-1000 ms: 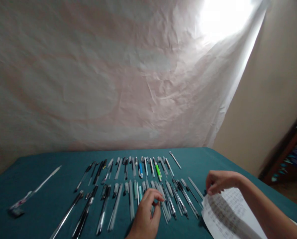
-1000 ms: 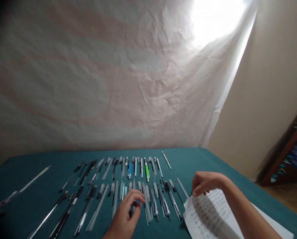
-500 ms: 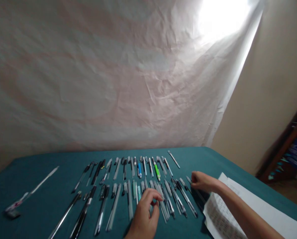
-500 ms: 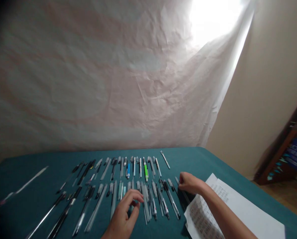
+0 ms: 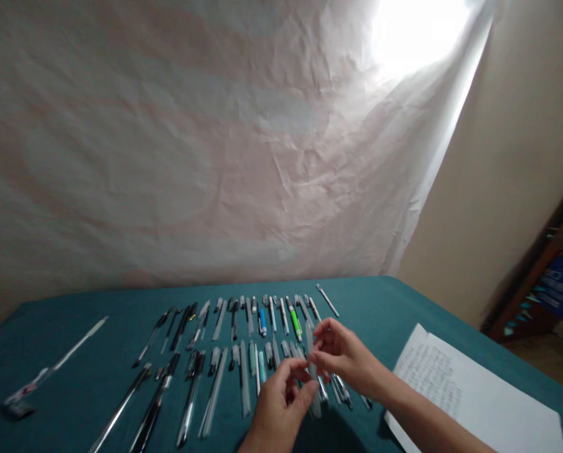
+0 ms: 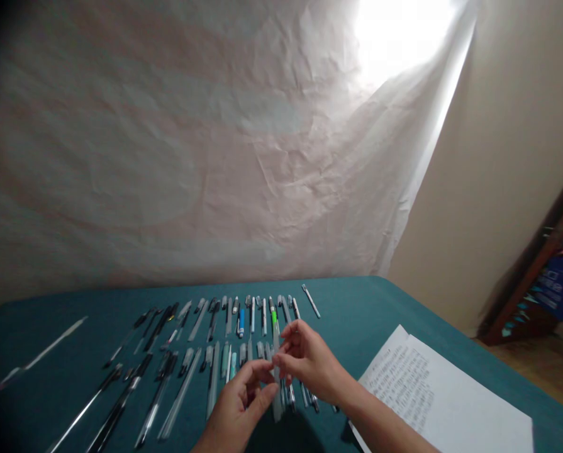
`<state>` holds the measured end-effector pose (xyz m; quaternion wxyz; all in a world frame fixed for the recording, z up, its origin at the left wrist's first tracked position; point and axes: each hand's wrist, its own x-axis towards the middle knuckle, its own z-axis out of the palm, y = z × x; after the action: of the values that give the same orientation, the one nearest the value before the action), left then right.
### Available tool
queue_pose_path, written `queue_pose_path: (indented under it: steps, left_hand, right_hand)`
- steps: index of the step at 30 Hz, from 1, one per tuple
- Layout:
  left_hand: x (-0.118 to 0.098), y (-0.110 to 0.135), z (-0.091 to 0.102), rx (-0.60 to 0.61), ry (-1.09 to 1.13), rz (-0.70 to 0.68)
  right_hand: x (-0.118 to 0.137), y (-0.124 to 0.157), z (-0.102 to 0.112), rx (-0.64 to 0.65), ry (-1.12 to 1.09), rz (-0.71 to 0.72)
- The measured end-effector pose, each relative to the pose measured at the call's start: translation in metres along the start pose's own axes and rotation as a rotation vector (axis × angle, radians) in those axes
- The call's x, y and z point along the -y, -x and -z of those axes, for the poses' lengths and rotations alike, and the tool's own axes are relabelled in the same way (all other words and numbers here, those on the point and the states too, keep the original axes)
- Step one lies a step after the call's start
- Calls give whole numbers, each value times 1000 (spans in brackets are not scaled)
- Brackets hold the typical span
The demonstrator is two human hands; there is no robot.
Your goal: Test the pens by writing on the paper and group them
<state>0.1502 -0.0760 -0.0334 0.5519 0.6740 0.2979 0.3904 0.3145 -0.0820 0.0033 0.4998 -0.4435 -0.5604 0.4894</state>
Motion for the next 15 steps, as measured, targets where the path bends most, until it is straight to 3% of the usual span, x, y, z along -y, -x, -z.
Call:
queue_pose_path:
  steps: [2, 5, 7, 10, 12, 15]
  left_hand:
    - [0, 0, -2, 43, 82, 13]
    - [-1, -3, -2, 35, 153, 36]
    - [-2, -5, 0, -25, 186, 57]
    - [-1, -9, 4, -150, 244, 64]
    - [1, -11, 6, -236, 290, 45]
    - [4, -12, 8, -307, 333, 19]
  right_hand:
    - [-2, 2, -7, 14, -10, 25]
    - [1, 1, 5, 32, 94, 15]
    - [8, 0, 26, -35, 341, -16]
    - [14, 0, 63, -201, 910, -66]
    - [12, 3, 84, -166, 1145, -136]
    - [0, 8, 101, -33, 1296, -314]
